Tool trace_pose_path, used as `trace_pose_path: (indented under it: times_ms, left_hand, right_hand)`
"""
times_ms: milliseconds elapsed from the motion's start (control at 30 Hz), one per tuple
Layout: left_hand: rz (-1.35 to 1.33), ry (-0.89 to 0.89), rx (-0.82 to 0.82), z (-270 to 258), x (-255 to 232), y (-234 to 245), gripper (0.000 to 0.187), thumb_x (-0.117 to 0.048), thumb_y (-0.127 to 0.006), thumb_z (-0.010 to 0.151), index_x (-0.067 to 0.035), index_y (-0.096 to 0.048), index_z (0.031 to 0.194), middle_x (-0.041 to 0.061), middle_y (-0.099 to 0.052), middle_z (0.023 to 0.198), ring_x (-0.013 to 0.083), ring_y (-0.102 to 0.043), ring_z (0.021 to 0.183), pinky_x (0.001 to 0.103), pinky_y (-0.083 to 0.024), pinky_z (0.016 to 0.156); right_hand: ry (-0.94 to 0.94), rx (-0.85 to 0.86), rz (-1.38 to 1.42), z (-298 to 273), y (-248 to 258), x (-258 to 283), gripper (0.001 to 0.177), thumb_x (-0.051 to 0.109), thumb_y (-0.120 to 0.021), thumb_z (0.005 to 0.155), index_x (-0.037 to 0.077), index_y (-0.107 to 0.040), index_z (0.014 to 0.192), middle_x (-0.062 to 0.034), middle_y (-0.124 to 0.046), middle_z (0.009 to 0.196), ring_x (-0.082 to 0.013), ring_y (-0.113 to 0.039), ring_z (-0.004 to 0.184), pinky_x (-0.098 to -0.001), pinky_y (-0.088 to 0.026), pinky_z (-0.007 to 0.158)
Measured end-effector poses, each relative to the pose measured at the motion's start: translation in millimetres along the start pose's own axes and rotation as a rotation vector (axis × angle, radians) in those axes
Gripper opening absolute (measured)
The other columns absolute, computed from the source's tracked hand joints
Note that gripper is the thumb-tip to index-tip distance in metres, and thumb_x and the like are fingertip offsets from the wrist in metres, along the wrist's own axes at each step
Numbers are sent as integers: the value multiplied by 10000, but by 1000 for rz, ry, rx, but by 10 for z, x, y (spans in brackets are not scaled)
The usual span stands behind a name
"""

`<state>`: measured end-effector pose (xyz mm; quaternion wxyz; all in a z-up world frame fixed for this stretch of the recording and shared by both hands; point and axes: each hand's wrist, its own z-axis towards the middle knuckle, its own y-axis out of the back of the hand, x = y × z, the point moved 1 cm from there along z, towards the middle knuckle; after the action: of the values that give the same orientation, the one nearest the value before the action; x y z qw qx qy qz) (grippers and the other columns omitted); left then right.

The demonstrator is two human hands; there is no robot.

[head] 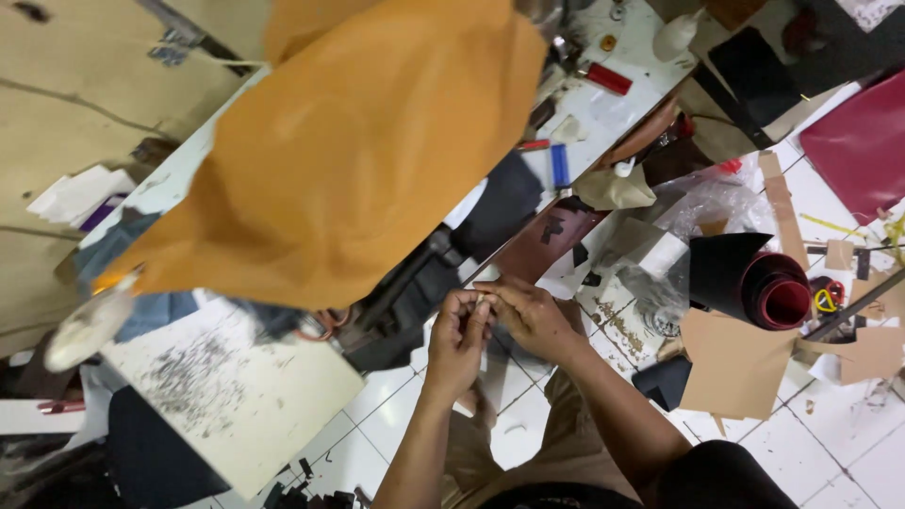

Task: Trimming the edges of square leather pieces using scissors on a workshop table

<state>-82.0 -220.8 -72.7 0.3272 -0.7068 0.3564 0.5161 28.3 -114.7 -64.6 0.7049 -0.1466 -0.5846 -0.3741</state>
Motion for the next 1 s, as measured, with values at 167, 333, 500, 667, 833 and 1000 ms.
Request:
trace_pose_path:
  times_ms: [167,333,500,667,833,1000]
  left_hand:
    - [186,-113,9,475,19,-638,117,-98,-578,1031,-25,-661,1069,132,-686,782,193,-618,718,347,-545,635]
    - [277,-75,9,954,170,-1301,152,-139,-565,1046,-38,-679,1048,129,-724,804,186,-625,752,364,-546,713]
    - [325,-126,17,1400,257,-1819,140,-133,-549,1046,-42,-655,1041,130,-667,683,215,-622,665,378,-552,687]
    - [349,-169,-17,1766,167,-2188,113,-92,-538,1045,-24,-628,1050,141,-636,639,236,-620,624,384,-554,652]
    - [349,-207,-68,2012,-8,-2411,119,-128,-541,1043,-59,-637,1040,153,-660,660,244,-641,626,394,-558,638]
    - [342,-241,-103,2151,-67,-2457,99,-108,-541,1043,-70,-628,1014,155,-610,637,234,-567,577,389,-520,589]
  right_hand:
    - [124,66,-218,161,752,-313,252,63,-569,1015,-18,-709,1209,-133,-708,860,-283,-718,698,-316,-581,617]
    - [206,164,-288,373,1547,-619,136,-31,-574,968,-76,-671,1052,-186,-652,795,-340,-666,649,-347,-567,549]
    - [225,92,-488,411,1970,-1166,128,60,-591,972,-21,-654,1049,-171,-631,807,-319,-680,679,-355,-566,591]
    - [276,2,-620,655,2209,-1452,249,121,-590,966,18,-673,1176,-103,-644,874,-262,-701,676,-329,-586,618]
    - [309,-29,-674,789,2344,-1745,289,116,-552,973,38,-675,1222,-45,-576,798,-211,-667,653,-291,-587,639]
    - [358,-62,-650,990,2408,-1748,278,103,-492,1007,28,-656,1219,-91,-582,838,-272,-669,647,-353,-585,609]
